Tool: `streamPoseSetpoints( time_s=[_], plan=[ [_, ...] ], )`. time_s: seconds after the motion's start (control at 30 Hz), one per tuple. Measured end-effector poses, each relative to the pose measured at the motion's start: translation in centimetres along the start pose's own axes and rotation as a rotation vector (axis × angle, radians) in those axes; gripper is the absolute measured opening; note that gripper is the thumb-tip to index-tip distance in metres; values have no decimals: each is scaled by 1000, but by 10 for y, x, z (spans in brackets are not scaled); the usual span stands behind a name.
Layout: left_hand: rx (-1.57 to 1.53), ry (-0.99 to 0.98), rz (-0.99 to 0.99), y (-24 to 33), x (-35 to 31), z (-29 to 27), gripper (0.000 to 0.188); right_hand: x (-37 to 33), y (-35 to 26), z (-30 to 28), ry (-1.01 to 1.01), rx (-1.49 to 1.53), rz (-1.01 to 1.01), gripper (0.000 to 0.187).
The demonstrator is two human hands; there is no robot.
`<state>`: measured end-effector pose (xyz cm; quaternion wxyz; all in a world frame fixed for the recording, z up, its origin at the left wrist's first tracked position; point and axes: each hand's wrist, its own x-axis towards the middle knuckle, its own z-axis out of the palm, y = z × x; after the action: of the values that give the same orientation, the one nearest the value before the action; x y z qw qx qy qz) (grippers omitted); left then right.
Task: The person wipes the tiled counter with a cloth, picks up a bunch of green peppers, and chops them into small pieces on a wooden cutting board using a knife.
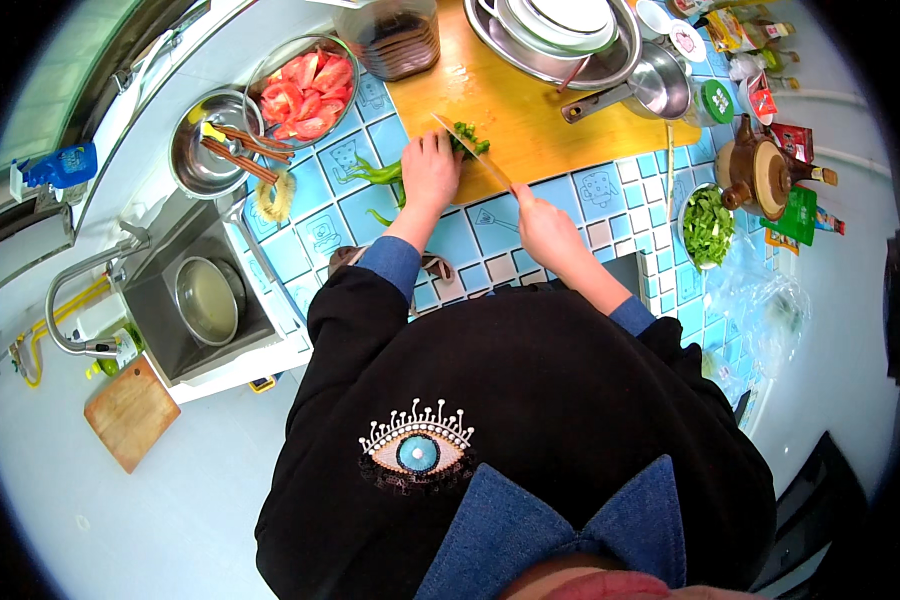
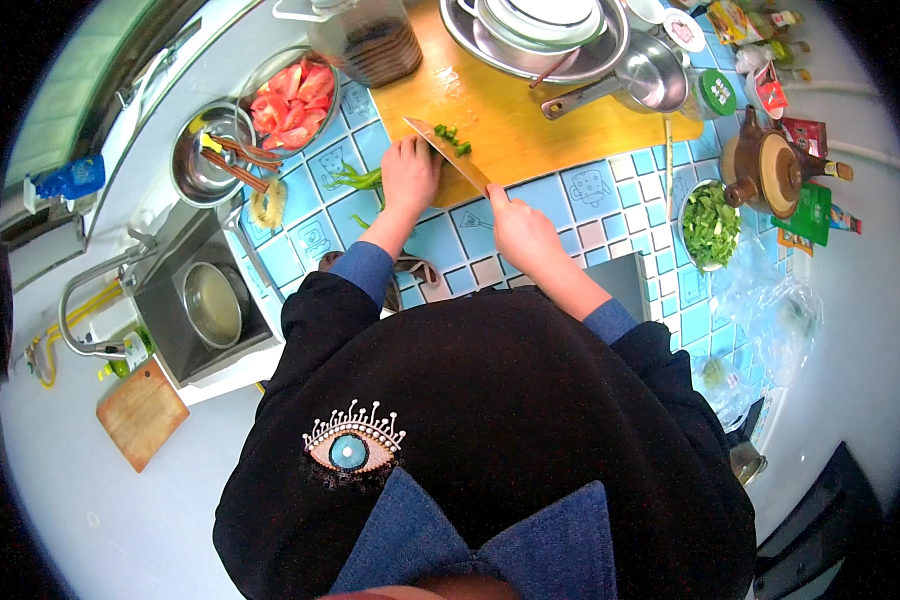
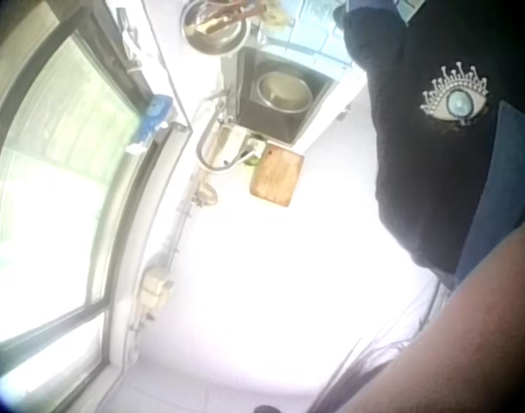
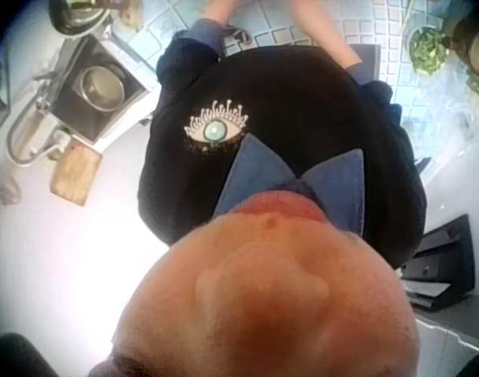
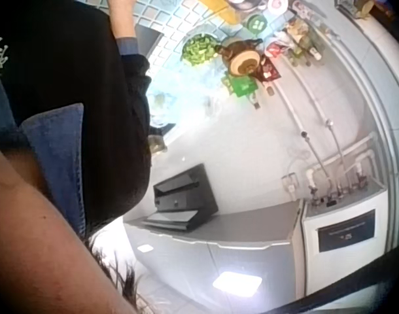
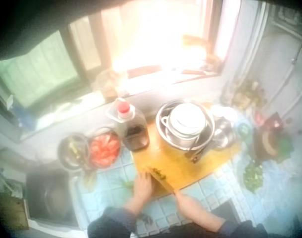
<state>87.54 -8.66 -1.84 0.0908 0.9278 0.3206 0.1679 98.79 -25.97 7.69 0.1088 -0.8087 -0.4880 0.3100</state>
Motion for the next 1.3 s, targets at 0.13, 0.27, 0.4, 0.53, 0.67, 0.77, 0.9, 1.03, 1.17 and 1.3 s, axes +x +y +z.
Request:
streamPoseSetpoints(
  time_s=[0.13,0.27,0.4,0.53,0.67,0.77,0.9,1.03,1.17,1.3],
  plan=[
    [-30,170,-76,5,-1,9,29,2,-2,-4,-7,-15,-10,37],
    [-52,162,-123,6,-2,9,27,2,-4,-7,-6,-8,1,37],
    [-60,154,-113,5,-2,9,28,2,-9,-13,10,-8,-12,36],
    [53,111,-48,2,-4,12,40,5,-8,-13,-6,-9,-27,36],
    [131,-38,-10,9,-4,-4,64,7,-7,-11,-22,-16,-12,37],
    [143,-113,4,13,-3,-10,82,8,-4,-8,7,9,-9,36],
    [137,-132,14,11,-3,-14,88,2,4,-4,100,158,-75,36],
    [72,-200,50,7,0,-24,87,-9,15,-10,227,225,-60,38],
    [116,-345,44,-3,10,-22,75,-22,47,-6,311,106,31,46],
    [206,-389,37,-1,17,-23,55,-42,78,-2,355,-99,101,56]
  ],
)
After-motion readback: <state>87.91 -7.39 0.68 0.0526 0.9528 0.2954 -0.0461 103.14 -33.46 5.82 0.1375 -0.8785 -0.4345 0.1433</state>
